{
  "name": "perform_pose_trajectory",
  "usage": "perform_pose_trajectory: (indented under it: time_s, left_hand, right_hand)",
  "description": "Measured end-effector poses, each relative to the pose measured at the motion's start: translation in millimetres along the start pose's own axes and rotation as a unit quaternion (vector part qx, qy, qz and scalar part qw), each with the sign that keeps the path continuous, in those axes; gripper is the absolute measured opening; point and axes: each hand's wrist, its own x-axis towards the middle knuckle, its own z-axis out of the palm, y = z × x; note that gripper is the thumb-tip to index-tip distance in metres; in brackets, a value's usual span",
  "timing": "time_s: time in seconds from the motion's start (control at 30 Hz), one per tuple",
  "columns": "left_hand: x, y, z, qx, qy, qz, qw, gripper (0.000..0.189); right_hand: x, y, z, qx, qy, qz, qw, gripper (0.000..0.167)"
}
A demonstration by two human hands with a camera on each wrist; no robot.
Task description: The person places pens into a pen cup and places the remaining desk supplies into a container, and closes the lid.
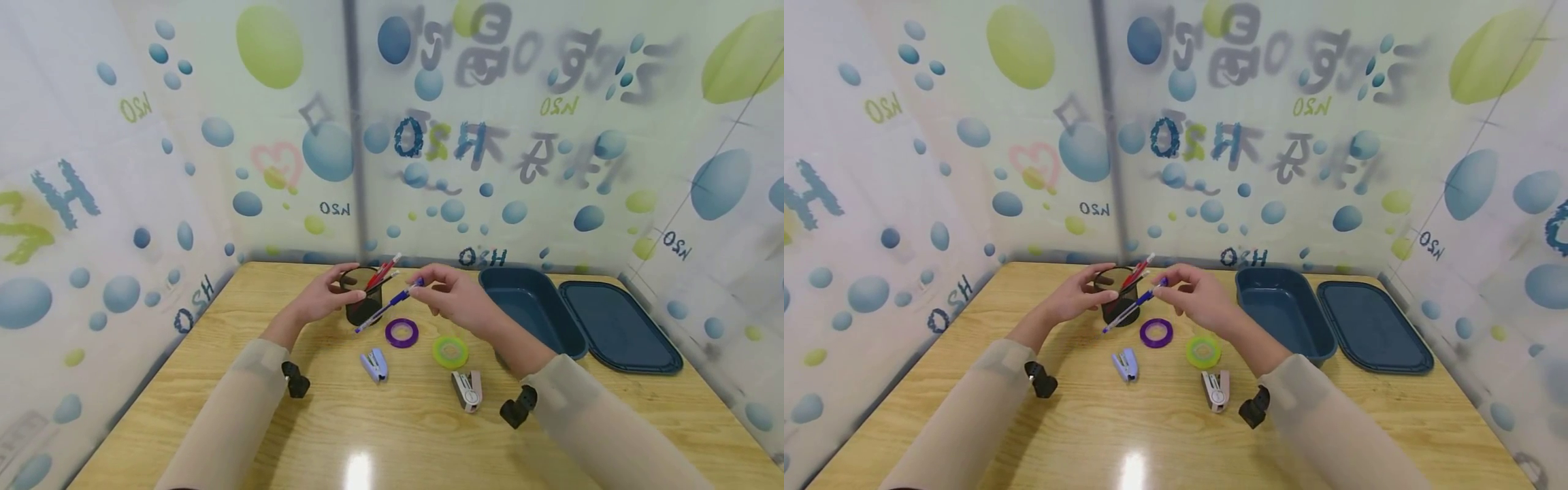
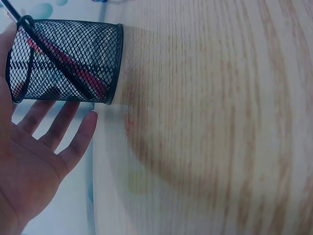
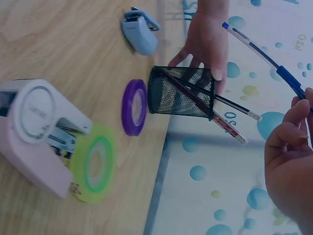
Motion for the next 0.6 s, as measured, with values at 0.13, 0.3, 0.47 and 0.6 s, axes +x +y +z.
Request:
perform_pose_trajectory:
  time_s: [0.13, 0.3, 0.47, 0.6]
  left_hand:
    - [0.5, 0.4, -0.5, -0.001, 0.000, -0.003, 1.0000, 0.085]
    - [0.6, 0.0, -0.8, -0.005, 0.000, 0.003, 1.0000, 0.081]
    - [0.2, -0.4, -0.8, -0.006, 0.002, 0.007, 1.0000, 0.080]
    - [-0.5, -0.8, -0.5, -0.007, 0.002, 0.006, 1.0000, 0.080]
  right_hand:
    - [6.9, -9, -5, 0.010, 0.021, -0.023, 0.9995, 0.023]
    - [19.2, -18, -10, 0.023, 0.048, -0.049, 0.9974, 0.025]
    - [33.5, -20, -12, 0.030, 0.065, -0.055, 0.9960, 0.028]
    - [46.5, -14, -12, 0.023, 0.082, -0.052, 0.9950, 0.028]
